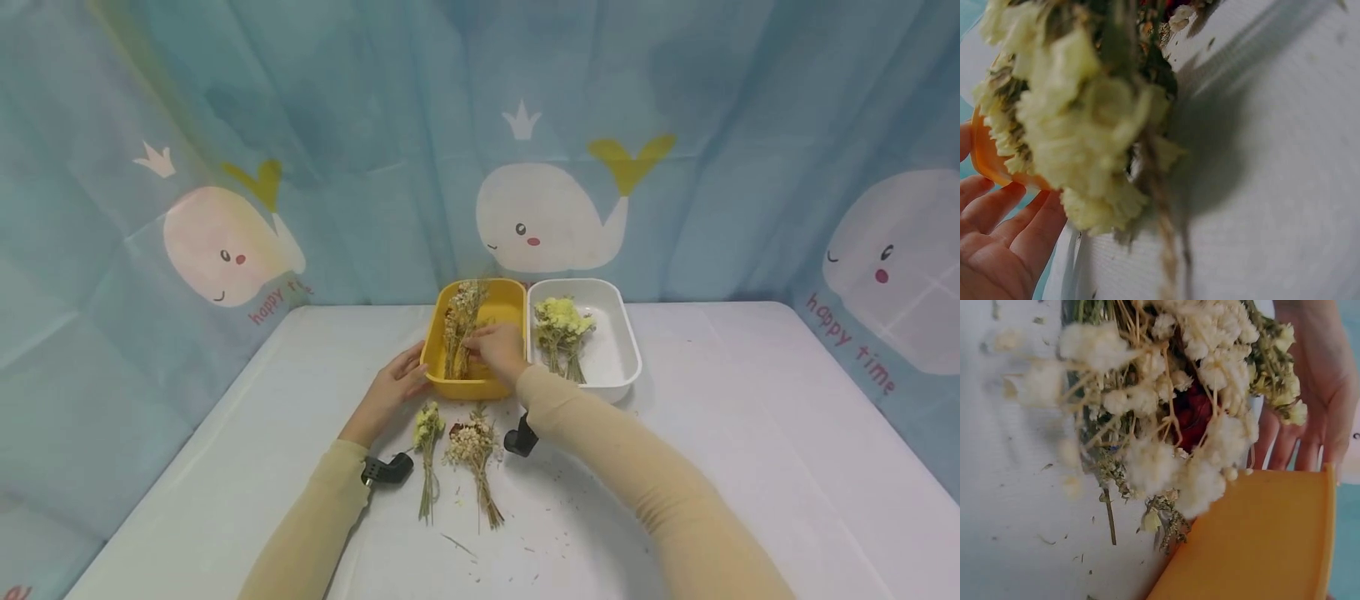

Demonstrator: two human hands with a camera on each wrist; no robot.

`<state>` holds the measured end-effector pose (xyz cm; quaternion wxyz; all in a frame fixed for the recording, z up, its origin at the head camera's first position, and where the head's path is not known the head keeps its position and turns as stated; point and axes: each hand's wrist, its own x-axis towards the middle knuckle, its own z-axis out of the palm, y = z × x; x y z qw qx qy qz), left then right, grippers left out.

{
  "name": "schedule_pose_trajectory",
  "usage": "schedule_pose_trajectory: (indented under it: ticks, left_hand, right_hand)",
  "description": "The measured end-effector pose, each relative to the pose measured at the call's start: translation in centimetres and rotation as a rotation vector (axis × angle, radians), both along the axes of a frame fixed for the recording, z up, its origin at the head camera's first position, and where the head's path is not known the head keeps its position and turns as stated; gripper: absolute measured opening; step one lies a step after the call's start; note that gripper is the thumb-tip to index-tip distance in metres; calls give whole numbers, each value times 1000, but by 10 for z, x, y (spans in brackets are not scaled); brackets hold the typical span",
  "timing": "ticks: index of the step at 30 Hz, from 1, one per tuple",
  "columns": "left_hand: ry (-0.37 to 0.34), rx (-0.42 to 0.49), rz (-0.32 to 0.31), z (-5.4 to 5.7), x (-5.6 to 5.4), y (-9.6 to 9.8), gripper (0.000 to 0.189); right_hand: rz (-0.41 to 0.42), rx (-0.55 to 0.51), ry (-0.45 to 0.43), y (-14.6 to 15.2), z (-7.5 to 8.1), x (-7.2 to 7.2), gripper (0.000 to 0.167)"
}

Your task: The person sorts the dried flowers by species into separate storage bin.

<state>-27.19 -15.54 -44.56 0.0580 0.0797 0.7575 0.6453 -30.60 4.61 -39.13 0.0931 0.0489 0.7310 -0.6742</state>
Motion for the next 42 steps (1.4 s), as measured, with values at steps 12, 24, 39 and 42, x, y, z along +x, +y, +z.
schedule_pose_trajectory:
  ticks: [12, 24, 39, 42]
  left_hand:
    - [-4, 3, 9, -2, -2, -1, 58]
    - [5, 28, -7, 2, 0, 2, 58]
    - [12, 27, 3, -1, -1, 2, 57]
    - [11, 22, 5, -1, 0, 1, 57]
  right_hand:
    - [-3, 9, -37, -5, -12, -10, 25]
    - [-15, 86, -12, -5, -17, -14, 17]
    - [73, 208, 84, -1, -6, -1, 34]
    - [102, 199, 117, 1, -2, 8, 39]
